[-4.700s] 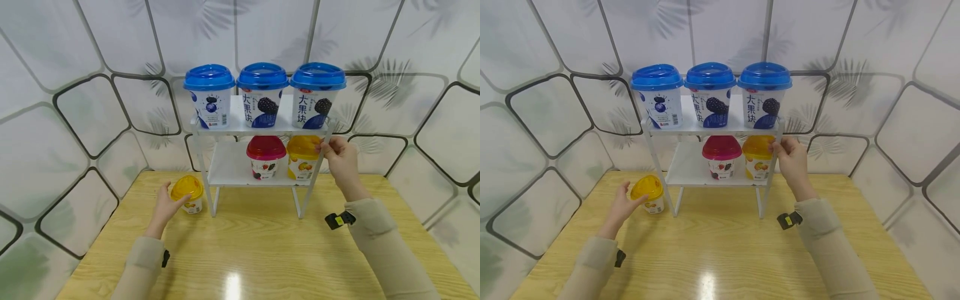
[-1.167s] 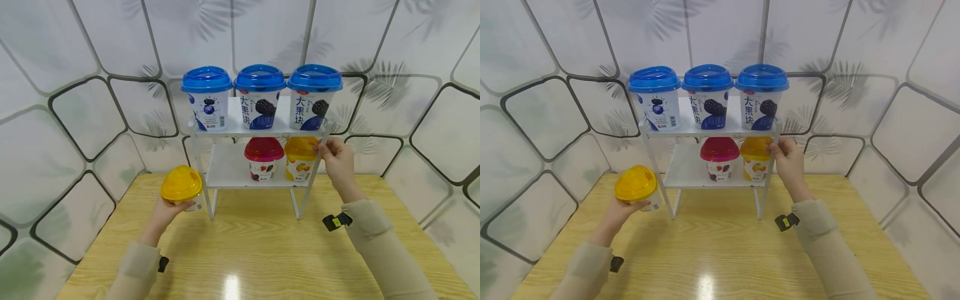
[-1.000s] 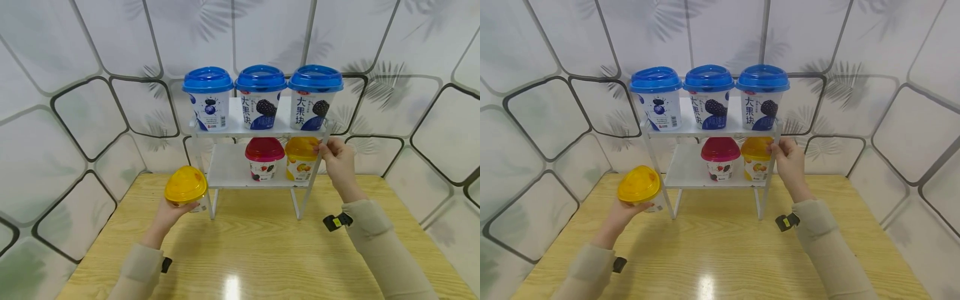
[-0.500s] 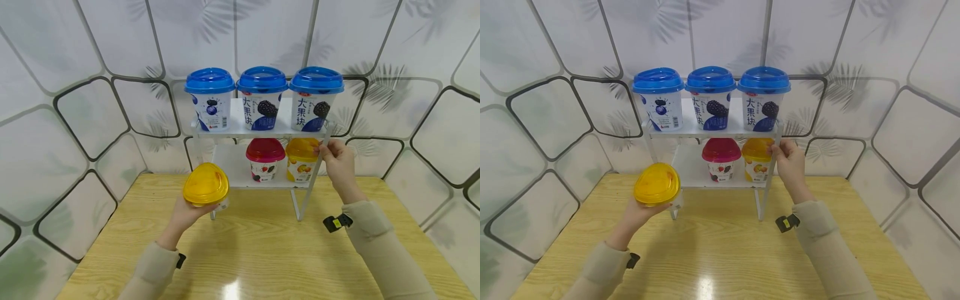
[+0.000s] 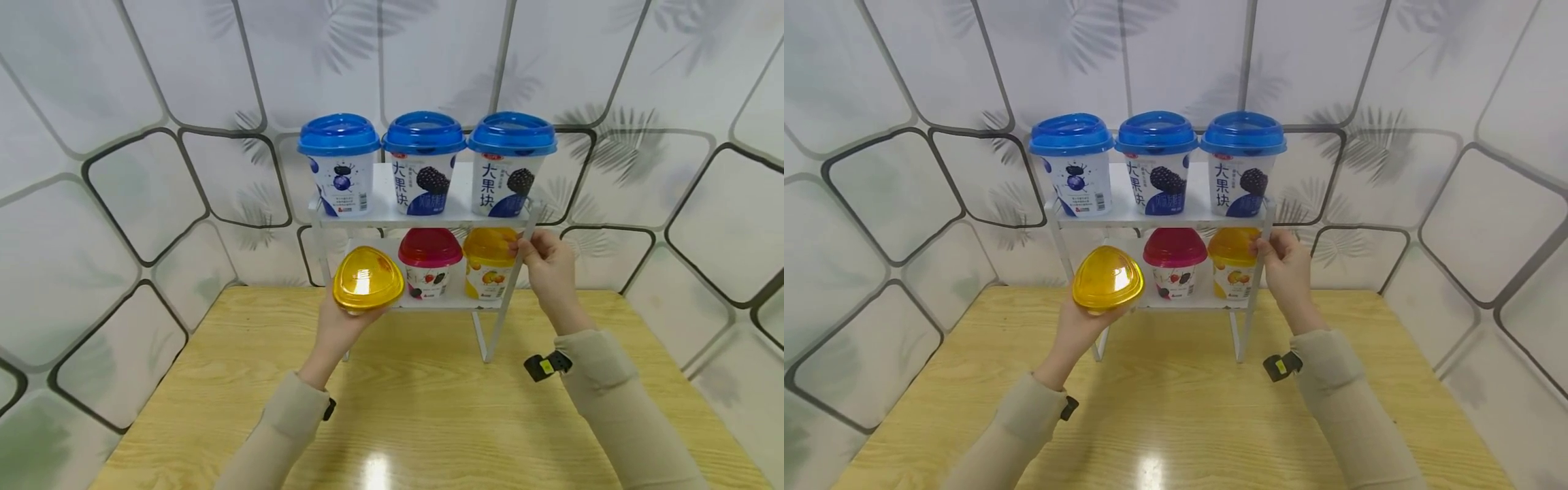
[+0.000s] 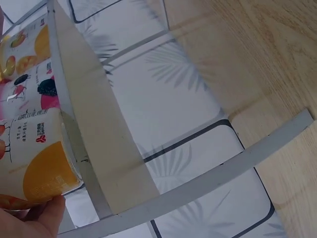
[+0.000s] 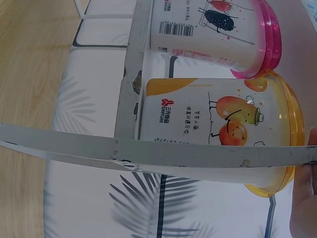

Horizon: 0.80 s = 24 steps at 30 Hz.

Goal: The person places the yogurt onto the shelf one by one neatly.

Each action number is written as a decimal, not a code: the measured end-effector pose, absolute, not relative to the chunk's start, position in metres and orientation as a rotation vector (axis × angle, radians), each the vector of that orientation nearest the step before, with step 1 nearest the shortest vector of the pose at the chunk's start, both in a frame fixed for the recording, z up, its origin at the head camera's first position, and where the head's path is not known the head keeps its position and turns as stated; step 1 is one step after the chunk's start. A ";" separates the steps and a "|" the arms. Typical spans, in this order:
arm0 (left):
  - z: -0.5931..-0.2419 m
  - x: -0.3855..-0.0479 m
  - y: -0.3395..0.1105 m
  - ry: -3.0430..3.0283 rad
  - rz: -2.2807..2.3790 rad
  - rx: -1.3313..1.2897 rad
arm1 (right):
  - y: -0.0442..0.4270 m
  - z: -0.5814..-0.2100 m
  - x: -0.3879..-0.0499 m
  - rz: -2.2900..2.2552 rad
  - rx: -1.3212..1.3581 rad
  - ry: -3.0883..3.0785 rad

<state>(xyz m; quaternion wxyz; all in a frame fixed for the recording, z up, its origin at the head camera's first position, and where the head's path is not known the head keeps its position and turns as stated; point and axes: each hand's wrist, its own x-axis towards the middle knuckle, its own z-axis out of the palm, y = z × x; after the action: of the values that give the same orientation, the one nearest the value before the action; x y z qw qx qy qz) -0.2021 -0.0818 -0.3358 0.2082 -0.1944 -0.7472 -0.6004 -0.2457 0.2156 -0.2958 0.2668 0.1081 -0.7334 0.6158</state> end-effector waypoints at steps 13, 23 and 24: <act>-0.353 -0.229 -0.086 -2.170 -1.582 -0.447 | 0.215 -0.294 -0.246 1.657 0.284 -1.969; -0.357 -0.230 -0.085 -2.212 -1.508 -0.374 | 0.214 -0.296 -0.245 1.675 0.280 -1.960; -0.357 -0.231 -0.084 -2.217 -1.511 -0.367 | 0.214 -0.297 -0.245 1.676 0.280 -1.959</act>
<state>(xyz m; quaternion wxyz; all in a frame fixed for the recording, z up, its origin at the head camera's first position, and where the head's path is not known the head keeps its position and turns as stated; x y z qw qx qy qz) -0.2307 -0.0843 -0.3574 0.2150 -0.1322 -0.7995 -0.5450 -0.2452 0.2138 -0.2965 0.2706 0.1039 -0.7272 0.6222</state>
